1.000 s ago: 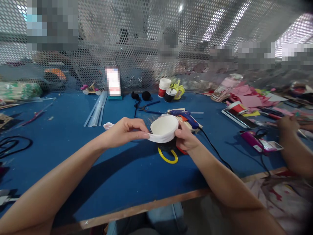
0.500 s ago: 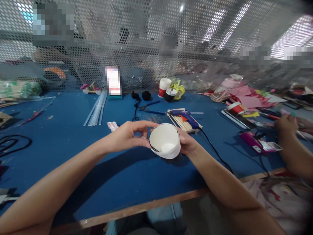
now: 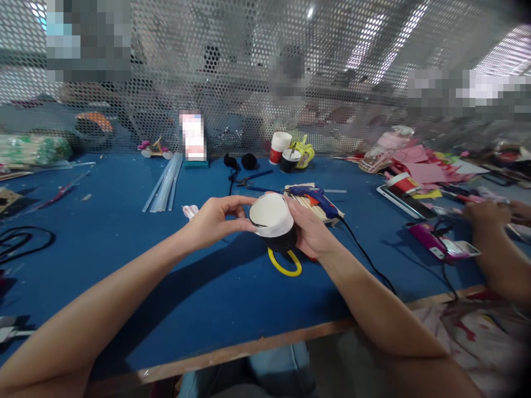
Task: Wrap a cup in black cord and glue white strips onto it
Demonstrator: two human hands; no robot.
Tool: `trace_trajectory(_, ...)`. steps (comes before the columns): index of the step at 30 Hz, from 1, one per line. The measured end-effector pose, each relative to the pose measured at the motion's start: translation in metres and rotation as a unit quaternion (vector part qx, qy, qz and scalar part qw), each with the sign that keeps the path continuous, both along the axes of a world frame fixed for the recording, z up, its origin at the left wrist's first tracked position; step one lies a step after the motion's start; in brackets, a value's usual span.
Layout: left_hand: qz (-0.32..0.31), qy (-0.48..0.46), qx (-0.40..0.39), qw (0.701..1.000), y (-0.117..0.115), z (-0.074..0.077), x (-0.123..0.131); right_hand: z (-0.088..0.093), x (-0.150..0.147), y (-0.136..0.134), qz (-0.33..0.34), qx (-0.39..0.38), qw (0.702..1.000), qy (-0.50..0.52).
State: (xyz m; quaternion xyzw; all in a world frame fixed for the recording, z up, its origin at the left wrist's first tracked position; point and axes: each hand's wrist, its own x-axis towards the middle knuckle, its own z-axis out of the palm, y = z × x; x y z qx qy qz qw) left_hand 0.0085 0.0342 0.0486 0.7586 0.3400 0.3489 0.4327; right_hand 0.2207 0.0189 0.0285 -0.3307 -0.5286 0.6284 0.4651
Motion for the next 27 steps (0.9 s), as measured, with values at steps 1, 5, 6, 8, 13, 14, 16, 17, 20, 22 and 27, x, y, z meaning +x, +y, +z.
trace_trajectory(1,0.007,0.002,-0.001,1.000,0.001,-0.002,0.000,0.000,-0.001,0.000,-0.021,0.011,1.000,-0.006)
trace_trajectory(5,0.033,0.010,-0.009,0.999,0.004,-0.006,0.001,-0.002,-0.007,0.000,-0.077,0.046,0.996,-0.019)
trace_trajectory(6,0.038,0.012,-0.009,0.999,0.005,-0.006,0.002,-0.003,-0.009,-0.001,-0.080,0.048,0.996,-0.012)
trace_trajectory(8,0.046,0.018,-0.005,0.999,0.004,-0.006,0.003,-0.006,-0.010,-0.001,-0.078,0.058,0.995,-0.001)
trace_trajectory(13,0.065,0.037,0.020,0.997,-0.001,-0.001,0.004,-0.009,-0.006,-0.003,-0.097,0.180,0.969,-0.141)
trace_trajectory(14,0.069,0.044,0.025,0.996,-0.002,0.000,0.003,-0.010,-0.004,-0.003,-0.099,0.191,0.963,-0.161)
trace_trajectory(16,0.070,0.057,0.032,0.995,-0.004,0.003,0.003,-0.012,-0.002,-0.002,-0.098,0.193,0.963,-0.163)
trace_trajectory(17,0.068,0.060,0.035,0.995,-0.004,0.004,0.002,-0.013,-0.001,-0.001,-0.095,0.185,0.966,-0.152)
trace_trajectory(20,0.058,0.058,0.041,0.996,-0.006,0.006,0.001,-0.017,0.002,0.002,-0.074,0.150,0.981,-0.097)
trace_trajectory(22,0.055,0.050,0.046,0.996,-0.006,0.008,0.000,-0.018,0.003,0.002,-0.044,0.121,0.990,-0.059)
trace_trajectory(27,0.059,0.035,0.057,0.996,-0.008,0.012,-0.001,-0.010,0.001,-0.001,0.021,0.073,0.997,0.006)
